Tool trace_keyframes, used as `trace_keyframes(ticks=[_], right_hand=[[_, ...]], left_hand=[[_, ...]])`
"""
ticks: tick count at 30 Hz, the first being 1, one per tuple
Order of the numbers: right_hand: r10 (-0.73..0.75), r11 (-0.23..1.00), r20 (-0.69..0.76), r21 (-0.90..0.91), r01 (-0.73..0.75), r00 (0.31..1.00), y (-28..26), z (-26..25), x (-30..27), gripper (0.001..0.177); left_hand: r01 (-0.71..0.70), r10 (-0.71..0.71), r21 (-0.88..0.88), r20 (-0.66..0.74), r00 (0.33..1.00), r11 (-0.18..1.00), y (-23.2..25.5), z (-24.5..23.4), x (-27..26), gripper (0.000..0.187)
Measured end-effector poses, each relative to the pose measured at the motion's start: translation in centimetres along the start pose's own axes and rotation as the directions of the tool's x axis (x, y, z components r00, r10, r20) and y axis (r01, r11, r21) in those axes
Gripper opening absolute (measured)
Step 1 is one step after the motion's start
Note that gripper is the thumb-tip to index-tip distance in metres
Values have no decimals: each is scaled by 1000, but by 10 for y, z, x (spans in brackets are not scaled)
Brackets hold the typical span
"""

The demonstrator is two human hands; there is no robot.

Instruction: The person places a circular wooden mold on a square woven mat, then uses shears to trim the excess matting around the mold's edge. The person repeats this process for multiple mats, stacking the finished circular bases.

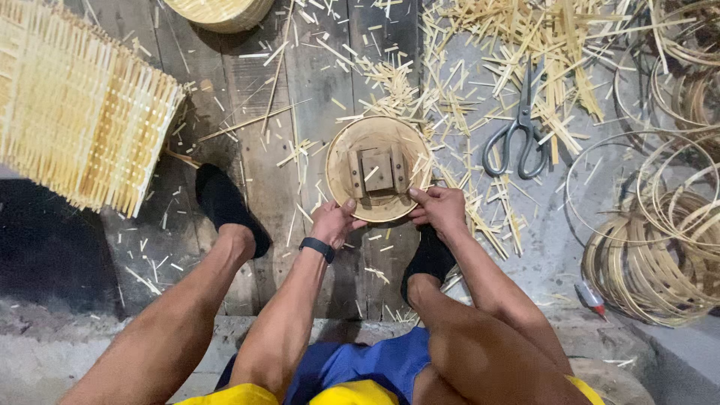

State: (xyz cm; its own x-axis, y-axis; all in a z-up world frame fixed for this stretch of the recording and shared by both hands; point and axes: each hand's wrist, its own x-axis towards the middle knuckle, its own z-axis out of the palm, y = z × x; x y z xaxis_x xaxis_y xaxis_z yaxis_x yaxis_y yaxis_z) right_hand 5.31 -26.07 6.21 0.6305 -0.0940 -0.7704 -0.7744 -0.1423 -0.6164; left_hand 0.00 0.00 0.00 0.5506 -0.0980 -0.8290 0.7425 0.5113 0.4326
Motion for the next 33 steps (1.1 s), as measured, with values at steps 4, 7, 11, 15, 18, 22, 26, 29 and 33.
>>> trace_keyframes(ticks=[4,7,11,15,18,22,26,29,33], right_hand=[[-46,997,57,-55,49,997,-27,-2,-14,43],[-126,979,63,-152,135,990,-48,-9,-30,44],[-141,962,142,253,101,980,-87,7,-48,66],[-386,815,205,532,228,900,-107,22,-70,48],[-382,779,176,590,213,907,-110,27,-77,42],[-464,765,140,561,316,875,-104,28,-71,40],[-411,763,199,609,216,890,-83,17,-59,52],[-317,740,268,670,61,910,-64,-10,-54,66],[-390,622,364,781,-50,846,-41,-39,-54,83]], left_hand=[[-86,80,64,97,992,994,41,8,-21,35],[-306,311,484,73,948,820,85,22,-46,33],[-562,576,737,289,765,376,113,85,-91,48],[-757,842,648,358,404,87,123,145,-122,35],[-739,842,673,385,379,25,137,159,-118,32],[-734,809,678,413,417,32,152,154,-109,36],[-766,823,637,387,415,87,148,145,-97,46],[-458,724,812,64,687,362,152,131,-72,51],[-473,825,795,-60,562,380,194,66,-49,61]])
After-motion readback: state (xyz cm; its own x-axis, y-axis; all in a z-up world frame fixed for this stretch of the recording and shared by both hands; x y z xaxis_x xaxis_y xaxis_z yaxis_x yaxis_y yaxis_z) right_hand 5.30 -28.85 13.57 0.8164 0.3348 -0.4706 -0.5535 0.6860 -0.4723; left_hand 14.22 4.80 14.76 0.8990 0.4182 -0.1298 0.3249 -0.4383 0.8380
